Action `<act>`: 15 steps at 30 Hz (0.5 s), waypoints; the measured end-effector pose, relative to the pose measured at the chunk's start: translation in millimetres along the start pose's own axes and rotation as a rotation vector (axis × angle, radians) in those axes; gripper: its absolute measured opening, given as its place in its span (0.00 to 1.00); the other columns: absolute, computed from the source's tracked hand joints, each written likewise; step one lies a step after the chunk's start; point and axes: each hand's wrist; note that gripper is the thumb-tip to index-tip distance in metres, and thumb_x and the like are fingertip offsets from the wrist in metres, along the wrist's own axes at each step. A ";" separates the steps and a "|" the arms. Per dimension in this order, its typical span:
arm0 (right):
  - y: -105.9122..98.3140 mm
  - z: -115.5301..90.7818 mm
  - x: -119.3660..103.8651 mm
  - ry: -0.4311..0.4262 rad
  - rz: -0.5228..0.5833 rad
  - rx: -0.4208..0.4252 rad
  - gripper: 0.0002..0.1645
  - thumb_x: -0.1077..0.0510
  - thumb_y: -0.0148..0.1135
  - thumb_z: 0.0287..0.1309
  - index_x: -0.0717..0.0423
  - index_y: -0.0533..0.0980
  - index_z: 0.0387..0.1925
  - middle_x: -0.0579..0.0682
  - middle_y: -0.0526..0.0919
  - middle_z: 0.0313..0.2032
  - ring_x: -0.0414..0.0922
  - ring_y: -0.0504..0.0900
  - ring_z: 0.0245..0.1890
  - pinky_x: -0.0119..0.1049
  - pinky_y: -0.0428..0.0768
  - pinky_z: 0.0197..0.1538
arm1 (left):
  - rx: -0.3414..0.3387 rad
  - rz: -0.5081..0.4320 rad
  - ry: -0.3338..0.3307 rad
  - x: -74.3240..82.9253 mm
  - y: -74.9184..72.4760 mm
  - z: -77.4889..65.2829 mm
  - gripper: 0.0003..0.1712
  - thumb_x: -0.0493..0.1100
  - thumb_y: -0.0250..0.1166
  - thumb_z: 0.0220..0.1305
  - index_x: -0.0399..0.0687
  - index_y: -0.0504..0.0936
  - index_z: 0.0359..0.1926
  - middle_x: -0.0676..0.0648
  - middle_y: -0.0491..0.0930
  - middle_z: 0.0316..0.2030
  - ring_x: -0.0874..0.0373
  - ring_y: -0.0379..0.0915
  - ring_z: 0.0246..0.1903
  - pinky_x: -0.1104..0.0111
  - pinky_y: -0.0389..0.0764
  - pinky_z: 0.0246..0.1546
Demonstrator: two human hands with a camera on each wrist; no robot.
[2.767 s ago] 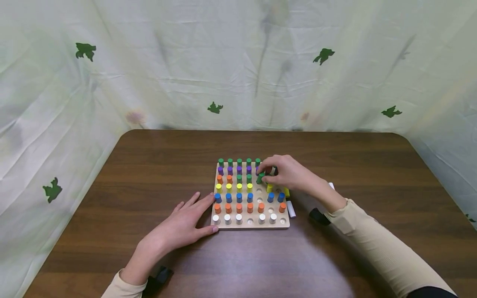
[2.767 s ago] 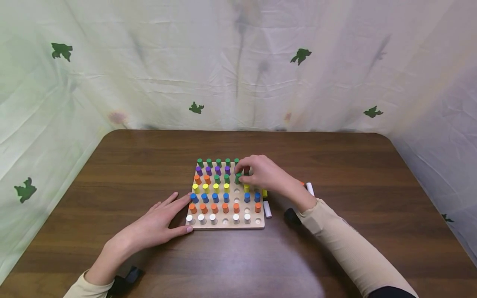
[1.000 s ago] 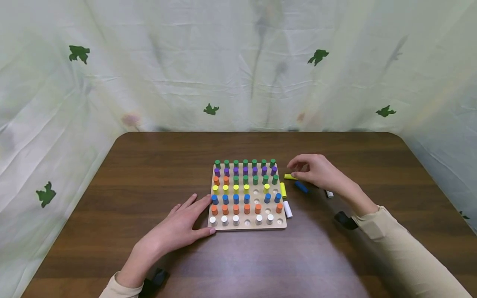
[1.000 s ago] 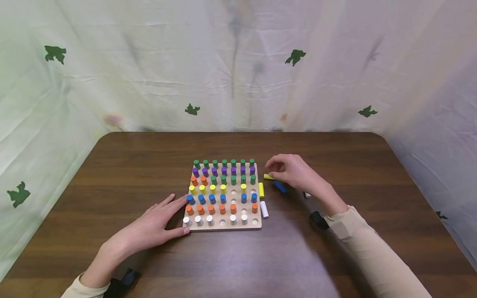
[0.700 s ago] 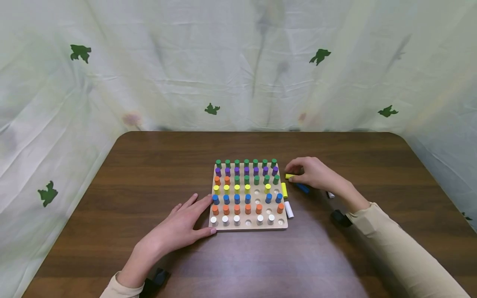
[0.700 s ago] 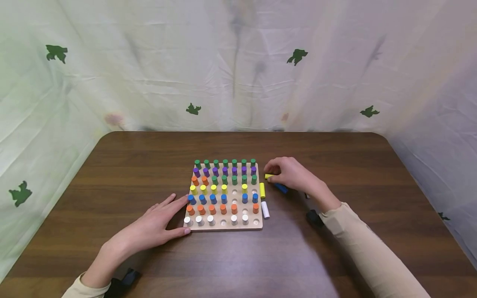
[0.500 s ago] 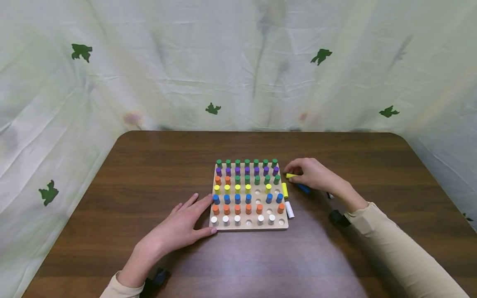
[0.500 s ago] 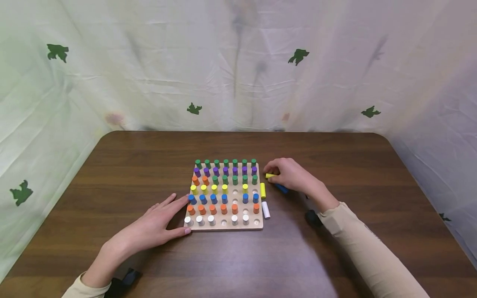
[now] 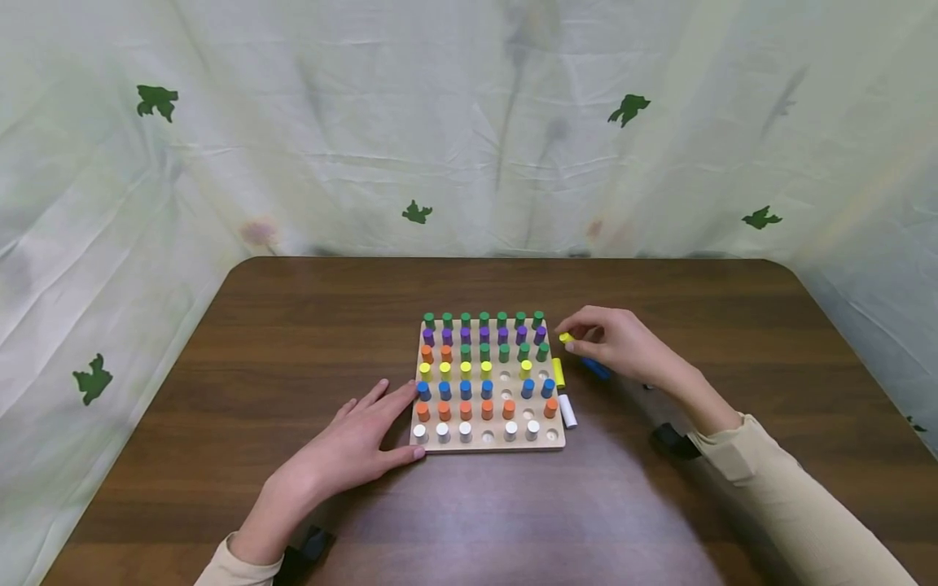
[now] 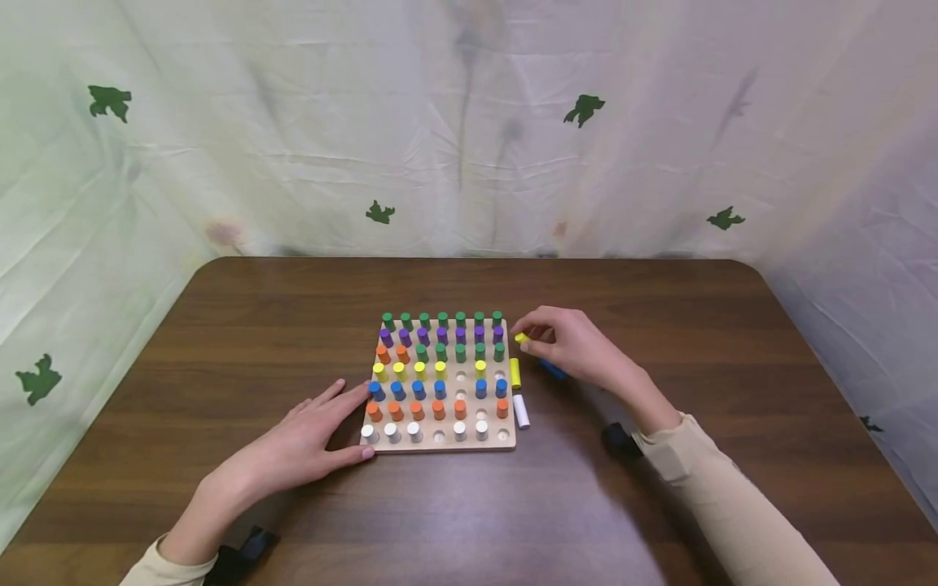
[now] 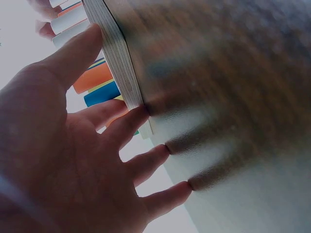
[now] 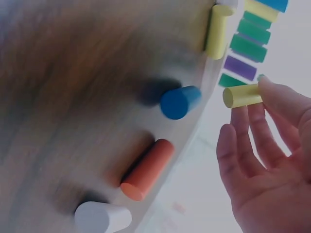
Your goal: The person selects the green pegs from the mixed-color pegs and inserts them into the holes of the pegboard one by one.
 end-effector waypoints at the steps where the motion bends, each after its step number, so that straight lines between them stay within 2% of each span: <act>1: -0.1 -1.8 -2.2 0.003 0.010 0.003 0.13 0.60 0.69 0.60 0.50 0.83 0.48 0.42 0.82 0.41 0.41 0.78 0.39 0.41 0.80 0.45 | -0.002 -0.001 -0.002 0.0 -0.1 0.0 0.51 0.66 0.66 0.59 0.48 0.59 0.75 0.47 0.59 0.73 0.40 0.43 0.74 0.34 0.48 0.65; 15: 12.7 -11.9 -16.1 -0.054 0.109 0.019 0.14 0.61 0.71 0.57 0.52 0.84 0.46 0.40 0.83 0.38 0.42 0.79 0.39 0.42 0.81 0.45 | -0.011 -0.003 -0.014 0.7 -1.2 0.5 0.51 0.67 0.66 0.59 0.49 0.59 0.75 0.47 0.59 0.73 0.40 0.42 0.74 0.34 0.47 0.65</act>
Point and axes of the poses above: each hand's wrist, its own z-axis towards the middle knuckle, its own y-axis out of the palm, x = y × z
